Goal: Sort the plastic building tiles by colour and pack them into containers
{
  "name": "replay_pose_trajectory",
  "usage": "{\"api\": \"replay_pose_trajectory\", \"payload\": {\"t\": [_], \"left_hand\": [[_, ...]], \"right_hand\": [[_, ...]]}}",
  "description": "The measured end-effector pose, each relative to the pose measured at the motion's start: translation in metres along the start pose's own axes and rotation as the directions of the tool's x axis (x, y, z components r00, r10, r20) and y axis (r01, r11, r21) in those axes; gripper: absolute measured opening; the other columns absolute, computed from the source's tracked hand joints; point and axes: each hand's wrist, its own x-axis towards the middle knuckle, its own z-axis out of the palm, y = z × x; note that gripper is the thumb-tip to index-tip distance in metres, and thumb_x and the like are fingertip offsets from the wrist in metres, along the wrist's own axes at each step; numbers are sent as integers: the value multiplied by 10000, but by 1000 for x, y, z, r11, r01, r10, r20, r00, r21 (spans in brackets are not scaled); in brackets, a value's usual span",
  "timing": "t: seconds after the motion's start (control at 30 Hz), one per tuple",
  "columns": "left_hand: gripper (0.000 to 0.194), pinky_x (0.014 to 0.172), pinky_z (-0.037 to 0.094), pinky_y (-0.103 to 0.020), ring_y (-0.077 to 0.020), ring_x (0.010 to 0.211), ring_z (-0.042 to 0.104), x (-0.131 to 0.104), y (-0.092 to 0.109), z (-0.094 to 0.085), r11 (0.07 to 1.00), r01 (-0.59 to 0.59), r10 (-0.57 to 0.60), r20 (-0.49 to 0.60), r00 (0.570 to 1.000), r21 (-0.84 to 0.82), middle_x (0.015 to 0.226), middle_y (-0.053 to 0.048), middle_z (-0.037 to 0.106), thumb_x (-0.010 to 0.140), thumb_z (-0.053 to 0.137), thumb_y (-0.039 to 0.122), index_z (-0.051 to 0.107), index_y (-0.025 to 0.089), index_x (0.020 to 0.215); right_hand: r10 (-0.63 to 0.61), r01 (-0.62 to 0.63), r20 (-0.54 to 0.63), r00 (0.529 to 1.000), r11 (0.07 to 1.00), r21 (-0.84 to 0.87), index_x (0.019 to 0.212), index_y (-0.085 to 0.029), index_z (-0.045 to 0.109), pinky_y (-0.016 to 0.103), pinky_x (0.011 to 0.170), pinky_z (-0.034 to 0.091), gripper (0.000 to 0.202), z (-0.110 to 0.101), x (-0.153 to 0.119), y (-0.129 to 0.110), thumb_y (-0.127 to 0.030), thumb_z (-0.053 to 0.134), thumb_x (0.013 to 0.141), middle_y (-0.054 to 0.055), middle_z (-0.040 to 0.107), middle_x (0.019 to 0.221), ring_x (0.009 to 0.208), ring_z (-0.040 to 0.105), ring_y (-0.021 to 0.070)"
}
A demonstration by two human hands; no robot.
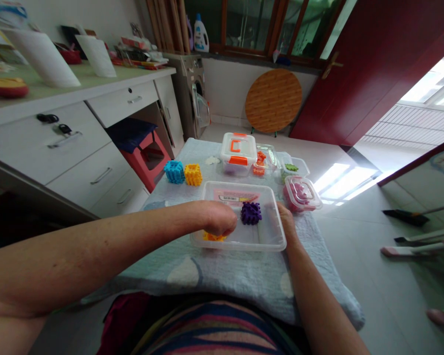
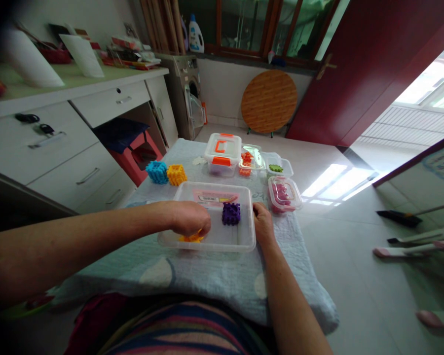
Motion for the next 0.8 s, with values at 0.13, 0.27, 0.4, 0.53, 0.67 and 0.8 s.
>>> {"api": "replay_pose_trajectory", "payload": {"t": [0.13, 0.27, 0.4, 0.53, 0.67, 0.8], "left_hand": [[331, 656, 465, -269, -201, 749, 649, 0, -4, -1, 999, 33, -31, -54, 998, 25, 901, -68, 758, 696, 602, 63, 769, 207, 943], [329, 663, 483, -270, -206, 764, 659, 3, -7, 0, 999, 38, -36, -78, 996, 29, 897, -83, 754, 683, 634, 51, 758, 201, 948], [256, 668, 500, -284, -233, 804, 677, 5, -3, 0, 997, 32, -34, 17, 999, 74, 894, -110, 752, 704, 621, 52, 763, 167, 883], [234, 672, 512, -290, -244, 816, 683, 5, 3, -2, 994, 51, -57, 52, 997, 97, 907, -124, 752, 716, 631, 74, 761, 156, 892], [264, 679, 509, -298, -253, 866, 684, -3, 3, -6, 993, 72, -70, -16, 997, 90, 989, -135, 744, 767, 593, 95, 736, 152, 981], [359, 749, 487, -246, -176, 905, 668, -27, -16, -16, 997, 39, -62, -377, 924, -66, 1050, -45, 731, 795, 538, 81, 679, 222, 1094]], "right_hand": [[-4, 5, -14, 1000, 1000, 11, 699, -201, 660, 284, 629, 468, 268, -1, -1, -3, -449, 570, 742, 28, 597, 718, 723, 549, 196], [-2, 2, -8, 1000, 1000, 14, 691, -201, 653, 288, 632, 468, 269, -1, -1, -8, -450, 567, 745, 27, 594, 717, 712, 546, 194], [-13, 13, -34, 999, 1000, 0, 672, -204, 655, 295, 643, 470, 309, -2, -1, -12, -492, 566, 741, 35, 615, 715, 711, 562, 200], [-10, 10, -16, 1000, 1000, 4, 715, -212, 678, 294, 628, 476, 324, -3, -1, -11, -511, 559, 755, 43, 640, 741, 740, 586, 216], [-48, 47, -9, 999, 999, -16, 758, -213, 705, 322, 698, 491, 304, -3, -1, -8, -491, 581, 763, 53, 667, 805, 770, 603, 227], [-64, 64, -12, 998, 998, -21, 796, -210, 719, 346, 741, 498, 296, -3, -1, -8, -465, 570, 774, 65, 684, 854, 793, 617, 239]]}}
